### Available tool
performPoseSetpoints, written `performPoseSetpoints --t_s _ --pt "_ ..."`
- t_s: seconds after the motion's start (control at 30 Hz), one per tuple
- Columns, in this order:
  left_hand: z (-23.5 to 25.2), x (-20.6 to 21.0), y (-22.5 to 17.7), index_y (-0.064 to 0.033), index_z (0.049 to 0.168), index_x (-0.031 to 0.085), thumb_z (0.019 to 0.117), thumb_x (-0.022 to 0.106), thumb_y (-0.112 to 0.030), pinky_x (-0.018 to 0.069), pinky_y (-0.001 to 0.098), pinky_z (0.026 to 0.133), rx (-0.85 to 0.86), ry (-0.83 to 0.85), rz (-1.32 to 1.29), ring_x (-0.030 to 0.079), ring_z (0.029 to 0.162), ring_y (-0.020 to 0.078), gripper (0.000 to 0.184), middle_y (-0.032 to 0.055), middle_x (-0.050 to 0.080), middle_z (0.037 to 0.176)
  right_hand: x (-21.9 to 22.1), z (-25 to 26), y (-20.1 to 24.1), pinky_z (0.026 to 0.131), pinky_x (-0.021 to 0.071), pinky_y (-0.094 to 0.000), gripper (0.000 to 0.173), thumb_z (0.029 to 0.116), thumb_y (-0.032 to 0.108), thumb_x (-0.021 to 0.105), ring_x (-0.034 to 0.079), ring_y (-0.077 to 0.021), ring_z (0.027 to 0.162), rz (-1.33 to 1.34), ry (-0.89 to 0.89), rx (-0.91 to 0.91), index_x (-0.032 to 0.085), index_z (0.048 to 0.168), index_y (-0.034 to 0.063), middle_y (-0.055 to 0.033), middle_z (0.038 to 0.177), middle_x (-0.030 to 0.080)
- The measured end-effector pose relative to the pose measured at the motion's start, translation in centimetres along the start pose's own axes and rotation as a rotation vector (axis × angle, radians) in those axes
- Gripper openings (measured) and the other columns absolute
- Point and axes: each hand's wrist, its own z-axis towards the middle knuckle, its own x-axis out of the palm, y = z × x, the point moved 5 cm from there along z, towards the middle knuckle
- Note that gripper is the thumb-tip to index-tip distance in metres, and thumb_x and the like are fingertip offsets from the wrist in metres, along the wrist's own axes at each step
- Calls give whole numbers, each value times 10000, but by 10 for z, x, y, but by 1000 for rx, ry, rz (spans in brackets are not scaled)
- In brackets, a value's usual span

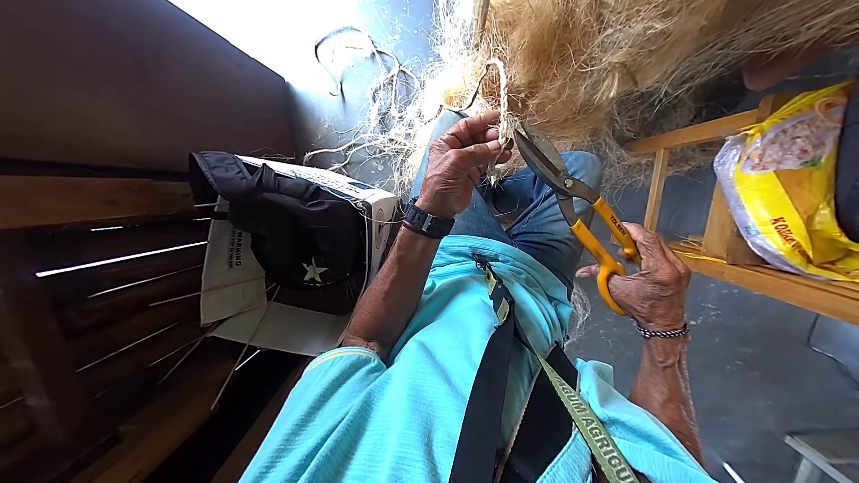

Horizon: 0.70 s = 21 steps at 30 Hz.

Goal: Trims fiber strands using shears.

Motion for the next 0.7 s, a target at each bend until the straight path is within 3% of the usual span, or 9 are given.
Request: performPoseSetpoints --t_s 0.23,0.33,0.5,0.6,0.7 --pt "2 -5 2 42 1274 590 964 473 49 604 417 885 -10 57 -132 715 935 228 331 130 706 1041 0 2 3 710 545 -430 789 752 552 829 664 -281 818 29 -51 -12 662 1264 -24 -222 999 706" --pt "2 -3 3 3 1232 612 1038 435 -84 605 415 853 -34 76 -112 706 910 208 277 109 702 1009 -3 4 3 712 548 -455 796 753 578 817 672 -300 836 -17 -64 -32 668 1271 -7 -223 1015 705" --pt "6 -1 6 -48 1083 657 1097 361 -261 604 338 737 -134 37 -120 689 790 156 365 62 694 892 -5 8 8 715 549 -482 794 753 600 801 680 -333 851 -69 -59 -70 676 1261 3 -234 1018 702" --pt "11 -4 7 -61 1068 670 1092 402 -251 566 253 641 -162 24 -75 643 695 96 329 21 663 819 -6 8 10 710 547 -486 795 758 609 788 683 -336 853 -84 -59 -87 679 1264 6 -233 1016 704" --pt "14 -7 5 -72 986 672 1067 466 -229 543 240 599 -191 -10 -19 618 655 92 271 19 648 785 -8 6 10 703 544 -484 792 760 606 784 680 -339 849 -91 -58 -99 675 1268 8 -233 1018 702"
